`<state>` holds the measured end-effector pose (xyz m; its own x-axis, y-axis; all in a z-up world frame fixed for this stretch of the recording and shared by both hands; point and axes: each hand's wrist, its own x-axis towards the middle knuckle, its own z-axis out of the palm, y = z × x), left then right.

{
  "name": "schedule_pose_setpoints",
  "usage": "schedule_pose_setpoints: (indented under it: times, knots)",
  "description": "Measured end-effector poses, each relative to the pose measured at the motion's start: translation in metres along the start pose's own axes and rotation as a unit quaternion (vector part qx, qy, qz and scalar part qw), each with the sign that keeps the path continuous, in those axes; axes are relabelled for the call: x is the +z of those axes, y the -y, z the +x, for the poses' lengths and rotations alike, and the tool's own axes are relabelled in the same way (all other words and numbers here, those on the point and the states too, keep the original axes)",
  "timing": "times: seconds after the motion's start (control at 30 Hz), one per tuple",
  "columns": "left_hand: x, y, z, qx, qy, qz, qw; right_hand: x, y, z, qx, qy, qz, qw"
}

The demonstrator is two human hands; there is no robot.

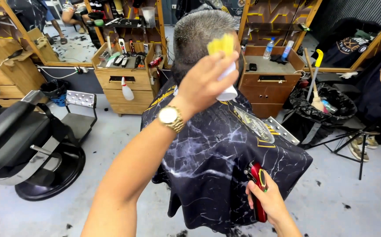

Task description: A barber trims the edges and back of a client's hair using electric clippers and a brush.

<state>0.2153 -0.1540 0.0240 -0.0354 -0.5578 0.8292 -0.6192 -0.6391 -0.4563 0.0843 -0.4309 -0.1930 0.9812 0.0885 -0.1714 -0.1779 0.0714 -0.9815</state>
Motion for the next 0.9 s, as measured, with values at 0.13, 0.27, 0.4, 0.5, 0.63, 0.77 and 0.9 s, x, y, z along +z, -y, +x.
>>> schedule_pose_setpoints:
  times: [0.13, 0.27, 0.4, 0.5, 0.63, 0.77, 0.9]
  knots:
    - [0.027, -0.031, 0.001, -0.126, 0.317, -0.062, 0.938, -0.010, 0.024, 0.020, -0.065, 0.030, 0.012, 0.997]
    - [0.027, -0.036, -0.003, -0.067, 0.125, -0.033, 0.989, -0.006, 0.067, 0.050, -0.101, 0.129, 0.042, 0.986]
    - [0.012, -0.040, -0.004, -0.342, 0.271, -0.095, 0.895, 0.011, 0.127, 0.093, -0.094, 0.081, 0.162, 0.979]
    - [-0.001, -0.042, -0.014, -0.325, 0.331, -0.074, 0.883, 0.031, 0.173, 0.114, -0.062, 0.050, 0.137, 0.987]
    - [-0.010, -0.031, -0.022, -0.213, 0.299, 0.034, 0.930, 0.044, 0.201, 0.168, -0.068, 0.061, 0.051, 0.995]
    - [-0.003, -0.019, -0.027, -0.210, 0.311, 0.045, 0.926, 0.060, 0.218, 0.187, -0.046, 0.082, 0.042, 0.995]
    - [-0.004, -0.017, -0.030, -0.233, 0.326, 0.021, 0.916, 0.068, 0.225, 0.186, -0.021, 0.094, 0.023, 0.995]
